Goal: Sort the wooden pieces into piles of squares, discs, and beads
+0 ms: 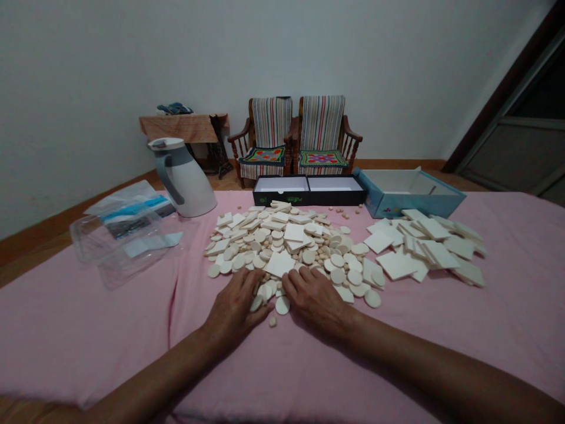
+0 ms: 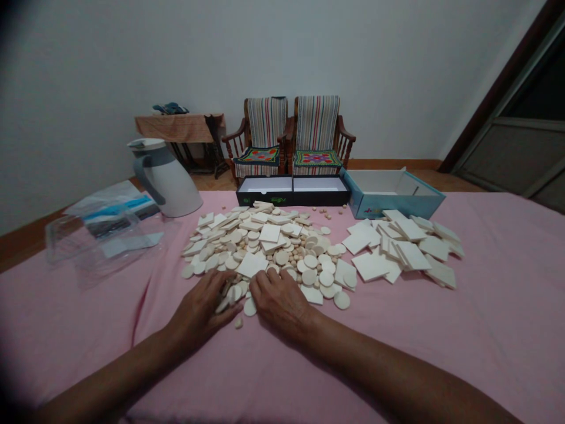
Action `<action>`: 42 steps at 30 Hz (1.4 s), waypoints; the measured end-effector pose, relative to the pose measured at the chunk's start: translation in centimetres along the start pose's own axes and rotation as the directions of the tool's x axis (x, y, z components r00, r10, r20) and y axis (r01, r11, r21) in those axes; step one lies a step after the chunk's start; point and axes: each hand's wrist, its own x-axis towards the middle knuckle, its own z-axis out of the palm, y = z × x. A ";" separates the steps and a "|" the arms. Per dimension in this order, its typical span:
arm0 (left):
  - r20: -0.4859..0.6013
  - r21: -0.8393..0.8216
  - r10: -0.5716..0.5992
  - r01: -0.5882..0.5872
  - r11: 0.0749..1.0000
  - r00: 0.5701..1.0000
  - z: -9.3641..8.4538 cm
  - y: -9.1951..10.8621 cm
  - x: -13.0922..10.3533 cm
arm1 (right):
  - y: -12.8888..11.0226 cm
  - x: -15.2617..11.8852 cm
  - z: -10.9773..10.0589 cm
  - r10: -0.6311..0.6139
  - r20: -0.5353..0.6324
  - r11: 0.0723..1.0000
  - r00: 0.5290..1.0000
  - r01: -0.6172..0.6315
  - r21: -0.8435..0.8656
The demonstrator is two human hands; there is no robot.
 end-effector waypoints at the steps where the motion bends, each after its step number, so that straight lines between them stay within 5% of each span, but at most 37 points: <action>1: 0.011 0.007 -0.004 0.004 1.000 1.000 0.1 0.3 0.2 | -0.1 0.2 0.0 -0.005 0.002 1.000 1.000 0.005 0.002; 10: 0.051 0.049 0.018 -0.020 0.999 0.999 0.4 1.9 1.9 | -0.2 1.0 0.0 0.028 0.097 0.999 0.995 -0.031 0.026; 15: -0.062 -0.011 0.026 -0.026 1.000 0.998 -0.7 2.0 5.2 | 1.9 3.1 -2.1 0.108 0.163 0.991 0.981 -0.120 0.064; 20: -0.170 0.092 0.051 -0.036 0.995 0.984 -1.5 1.0 10.8 | 5.4 7.0 -4.1 0.174 0.062 0.983 0.983 -0.177 0.049; 24: -0.174 0.121 0.077 -0.056 0.991 0.982 -1.6 0.6 12.5 | 7.2 8.9 -4.0 0.249 -0.035 0.968 0.968 -0.248 0.021; 27: -0.190 0.134 0.093 -0.068 0.989 0.977 -2.1 0.2 11.0 | 7.4 7.9 -4.0 0.242 -0.120 0.970 0.963 -0.244 -0.004; 30: -0.133 0.106 0.123 -0.109 0.988 0.984 -3.2 -0.2 7.8 | 6.5 4.6 -4.4 0.216 -0.029 0.972 0.976 -0.212 0.099; 33: 0.164 -0.021 0.155 -0.153 0.988 0.974 -4.1 -0.5 3.8 | 5.0 0.3 -4.8 0.060 0.218 0.910 0.974 -0.143 0.390; 36: 0.289 -0.027 0.115 -0.112 0.993 0.950 -4.3 -0.7 0.3 | 3.5 -3.1 -5.0 -0.178 0.316 0.771 0.932 -0.067 0.633; 42: 0.241 -0.044 0.081 -0.073 0.996 0.967 -2.3 0.4 -2.6 | 1.5 -4.6 -4.9 -0.351 0.327 0.688 0.878 0.005 0.726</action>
